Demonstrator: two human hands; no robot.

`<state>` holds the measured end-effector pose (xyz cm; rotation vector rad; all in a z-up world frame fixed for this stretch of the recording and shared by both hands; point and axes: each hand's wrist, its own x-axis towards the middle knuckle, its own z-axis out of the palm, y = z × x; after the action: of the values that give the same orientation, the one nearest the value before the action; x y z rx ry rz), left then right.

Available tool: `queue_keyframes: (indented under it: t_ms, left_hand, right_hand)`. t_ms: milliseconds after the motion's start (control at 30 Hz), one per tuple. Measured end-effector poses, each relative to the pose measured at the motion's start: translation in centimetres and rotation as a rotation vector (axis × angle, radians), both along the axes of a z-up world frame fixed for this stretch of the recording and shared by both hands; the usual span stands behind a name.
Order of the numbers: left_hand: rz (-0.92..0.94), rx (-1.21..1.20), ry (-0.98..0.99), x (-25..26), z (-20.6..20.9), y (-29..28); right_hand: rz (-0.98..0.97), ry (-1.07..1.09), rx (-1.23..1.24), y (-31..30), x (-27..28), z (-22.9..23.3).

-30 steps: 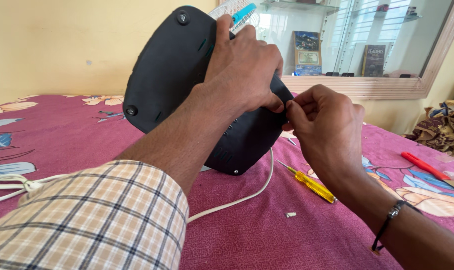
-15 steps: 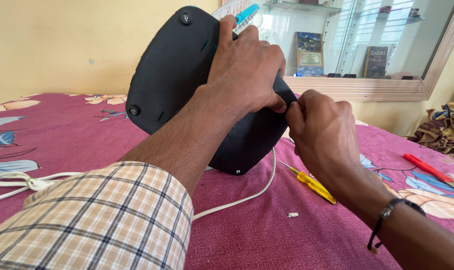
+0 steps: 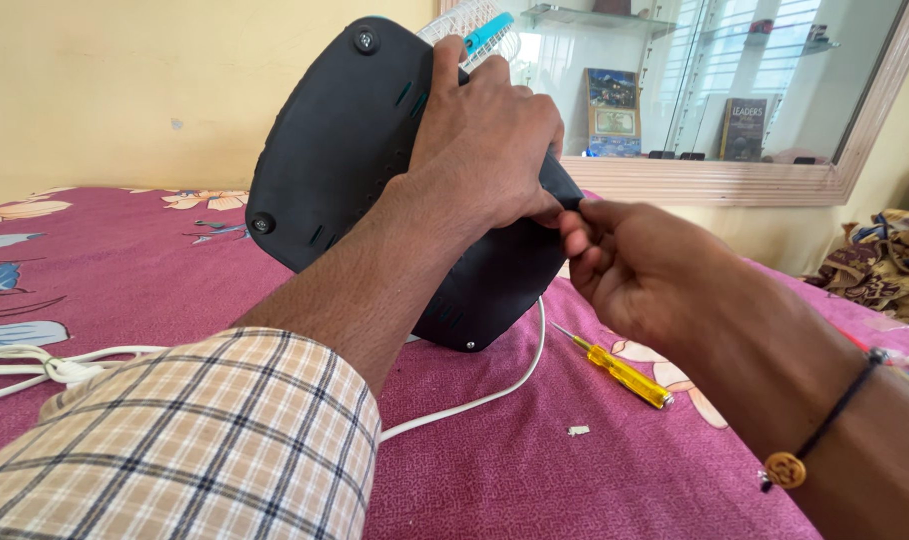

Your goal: The person uses a yellow screwdriver to remove screws from the base of a small electric fan. They unscrew multiple fasteners, place them on the bed, and reposition the fan to access different screws, continuing the disassembly process.

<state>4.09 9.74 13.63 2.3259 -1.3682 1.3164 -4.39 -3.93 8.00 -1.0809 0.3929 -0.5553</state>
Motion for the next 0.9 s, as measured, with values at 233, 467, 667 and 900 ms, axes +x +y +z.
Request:
queue_keyframes:
  t_ms: [233,467,667,900]
  left_hand:
    - [-0.001,-0.020,-0.005,0.0,-0.3,0.3]
    - [-0.061,-0.076,-0.064,0.3,-1.0,0.1]
    - [-0.080,-0.085,-0.073,0.3,-1.0,0.2]
    - [-0.019,-0.089,-0.074,-0.3,-1.2,-0.1]
  right_hand:
    - [-0.031,0.217,-0.377,0.7,-3.9,-1.4]
    - [-0.165,0.378,-0.677,-1.6,-6.3,-3.0]
    - [-0.204,0.490,-1.023,-2.6,-8.0,-5.3]
    - [-0.166,0.661,-1.464,-0.9,-7.4,-6.9]
